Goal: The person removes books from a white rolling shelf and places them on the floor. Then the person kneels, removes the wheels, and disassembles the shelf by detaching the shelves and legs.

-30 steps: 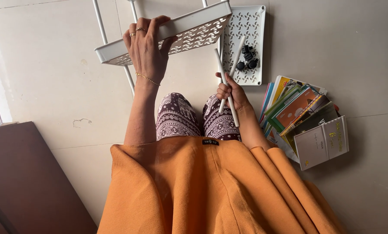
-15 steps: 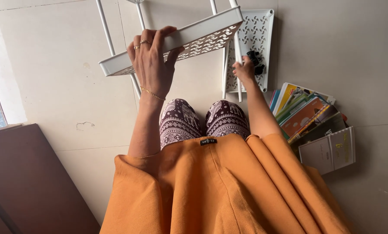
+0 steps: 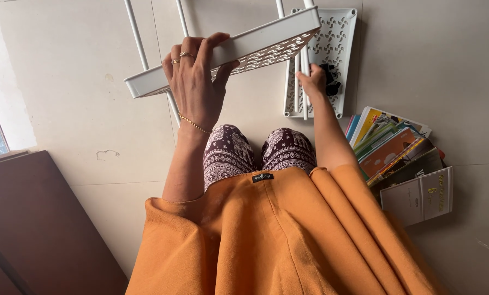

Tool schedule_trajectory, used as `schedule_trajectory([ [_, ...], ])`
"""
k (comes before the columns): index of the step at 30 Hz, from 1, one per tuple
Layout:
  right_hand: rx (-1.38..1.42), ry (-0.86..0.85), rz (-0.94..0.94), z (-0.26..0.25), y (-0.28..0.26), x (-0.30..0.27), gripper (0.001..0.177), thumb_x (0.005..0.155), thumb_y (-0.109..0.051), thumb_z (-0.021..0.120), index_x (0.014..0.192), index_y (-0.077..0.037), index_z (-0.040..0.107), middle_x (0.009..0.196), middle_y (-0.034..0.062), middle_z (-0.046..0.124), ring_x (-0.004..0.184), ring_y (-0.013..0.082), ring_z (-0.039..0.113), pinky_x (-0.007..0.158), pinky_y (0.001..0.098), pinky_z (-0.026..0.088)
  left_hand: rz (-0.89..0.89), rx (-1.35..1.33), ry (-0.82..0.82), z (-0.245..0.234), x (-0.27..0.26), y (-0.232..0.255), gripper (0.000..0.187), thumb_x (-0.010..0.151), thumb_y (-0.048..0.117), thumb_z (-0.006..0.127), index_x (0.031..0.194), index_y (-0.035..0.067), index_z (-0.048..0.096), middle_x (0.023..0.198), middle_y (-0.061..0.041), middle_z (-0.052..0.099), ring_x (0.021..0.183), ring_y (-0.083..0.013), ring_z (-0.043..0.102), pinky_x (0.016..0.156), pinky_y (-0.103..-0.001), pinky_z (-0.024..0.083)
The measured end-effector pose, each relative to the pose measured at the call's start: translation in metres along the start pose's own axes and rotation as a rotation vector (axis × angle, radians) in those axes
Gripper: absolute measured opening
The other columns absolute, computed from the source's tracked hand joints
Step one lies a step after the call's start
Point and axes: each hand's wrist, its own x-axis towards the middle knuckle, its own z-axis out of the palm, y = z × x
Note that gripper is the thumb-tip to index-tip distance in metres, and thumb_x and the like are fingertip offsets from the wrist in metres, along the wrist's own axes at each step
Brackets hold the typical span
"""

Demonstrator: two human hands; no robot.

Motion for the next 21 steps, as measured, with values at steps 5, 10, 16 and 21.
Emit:
schedule_trajectory([
  [5,-0.058,0.093,0.007,-0.002,0.004,0.003,0.025,0.098,-0.022,0.071,0.097,0.002,0.07,0.083,0.0126,0.072,0.071,0.0201,0.067,0.061,0.0318,0.053,-0.001,-0.013,-0.003,0.0,0.001,-0.001,0.045,0.088,0.036,0.086,0.127,0.024,0.068,0.108,0.002,0.061,0.103,-0.0199,0.055,0.1,-0.039,0.037],
  [10,0.074,0.13,-0.106,0.0,0.006,0.0,0.023,0.097,-0.024,0.071,0.097,-0.001,0.071,0.082,0.0071,0.072,0.067,0.0137,0.062,0.059,0.0301,0.05,0.007,-0.003,0.006,0.001,0.0,0.001,0.045,0.088,0.035,0.086,0.127,0.023,0.067,0.108,0.002,0.061,0.104,-0.0202,0.055,0.1,-0.039,0.037],
  [16,0.029,0.182,-0.116,0.005,0.013,0.007,0.024,0.104,-0.026,0.069,0.106,-0.002,0.071,0.09,0.011,0.072,0.073,0.0153,0.059,0.064,0.0314,0.048,0.001,-0.022,0.008,0.001,-0.002,0.002,0.046,0.088,0.036,0.086,0.128,0.023,0.067,0.108,0.002,0.062,0.103,-0.0197,0.055,0.1,-0.039,0.037],
  [21,-0.075,0.223,-0.147,0.01,0.039,-0.008,0.023,0.097,-0.021,0.068,0.113,-0.005,0.068,0.093,0.0063,0.072,0.083,0.016,0.07,0.074,0.0305,0.057,0.016,-0.013,0.025,0.005,0.0,0.006,0.047,0.088,0.037,0.087,0.128,0.024,0.066,0.109,0.003,0.062,0.104,-0.0197,0.056,0.099,-0.039,0.037],
])
